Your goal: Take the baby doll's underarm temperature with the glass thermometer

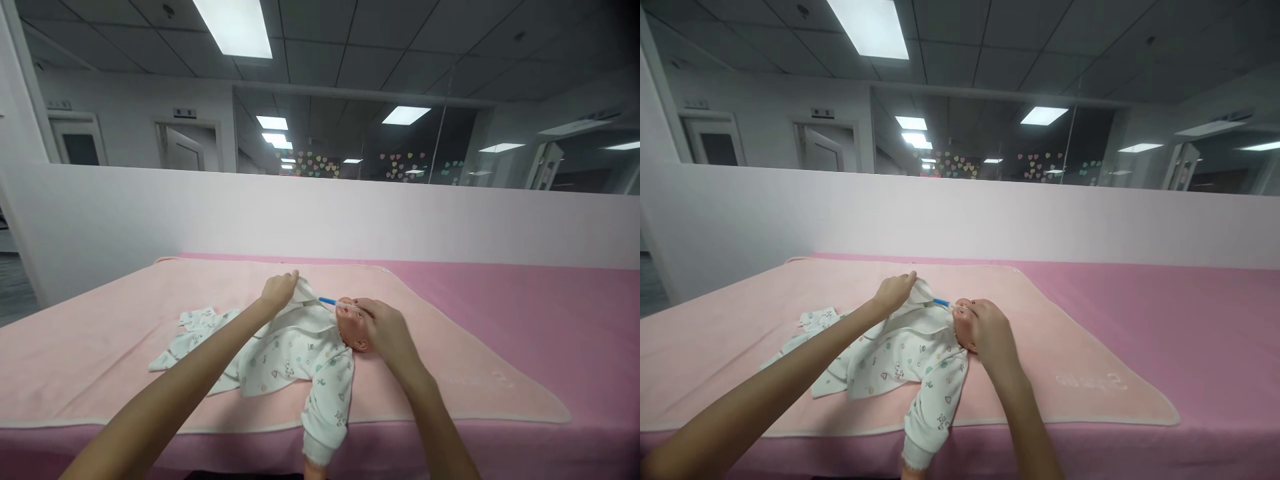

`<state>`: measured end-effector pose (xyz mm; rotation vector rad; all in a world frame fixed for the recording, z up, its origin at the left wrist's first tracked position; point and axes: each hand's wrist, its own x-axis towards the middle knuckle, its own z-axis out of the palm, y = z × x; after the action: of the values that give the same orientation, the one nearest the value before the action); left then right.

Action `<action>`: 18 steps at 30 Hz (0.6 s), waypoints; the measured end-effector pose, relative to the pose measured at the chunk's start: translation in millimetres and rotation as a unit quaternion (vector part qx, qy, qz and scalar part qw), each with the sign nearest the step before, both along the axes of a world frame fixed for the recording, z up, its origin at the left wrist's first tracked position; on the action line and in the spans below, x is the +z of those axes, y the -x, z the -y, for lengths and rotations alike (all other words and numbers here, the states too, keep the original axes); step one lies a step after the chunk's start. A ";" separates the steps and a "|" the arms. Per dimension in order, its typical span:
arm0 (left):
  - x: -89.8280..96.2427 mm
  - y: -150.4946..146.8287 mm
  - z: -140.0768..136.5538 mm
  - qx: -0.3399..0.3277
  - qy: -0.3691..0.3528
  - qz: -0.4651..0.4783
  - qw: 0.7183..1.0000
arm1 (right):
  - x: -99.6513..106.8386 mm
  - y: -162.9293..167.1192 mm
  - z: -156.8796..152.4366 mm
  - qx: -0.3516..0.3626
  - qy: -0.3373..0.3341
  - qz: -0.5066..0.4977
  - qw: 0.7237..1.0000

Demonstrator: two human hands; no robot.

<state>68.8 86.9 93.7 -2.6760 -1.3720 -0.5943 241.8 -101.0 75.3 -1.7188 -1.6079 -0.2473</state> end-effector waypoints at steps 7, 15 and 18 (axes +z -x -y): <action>23.3 -8.3 14.3 -0.058 -0.080 -0.112 0.989 | 10.3 33.6 -93.7 -0.034 0.194 0.044 0.979; 12.5 -8.7 25.8 -0.122 -0.124 -0.165 0.971 | -2.2 50.5 -147.8 -0.033 0.229 0.060 0.971; 8.7 -6.9 27.5 -0.128 -0.099 -0.132 0.978 | -5.8 50.5 -149.9 -0.034 0.222 0.071 0.972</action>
<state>75.7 59.4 102.5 -2.6668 -0.8611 -0.3538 191.2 48.9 69.5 -2.1358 -1.8099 -0.0437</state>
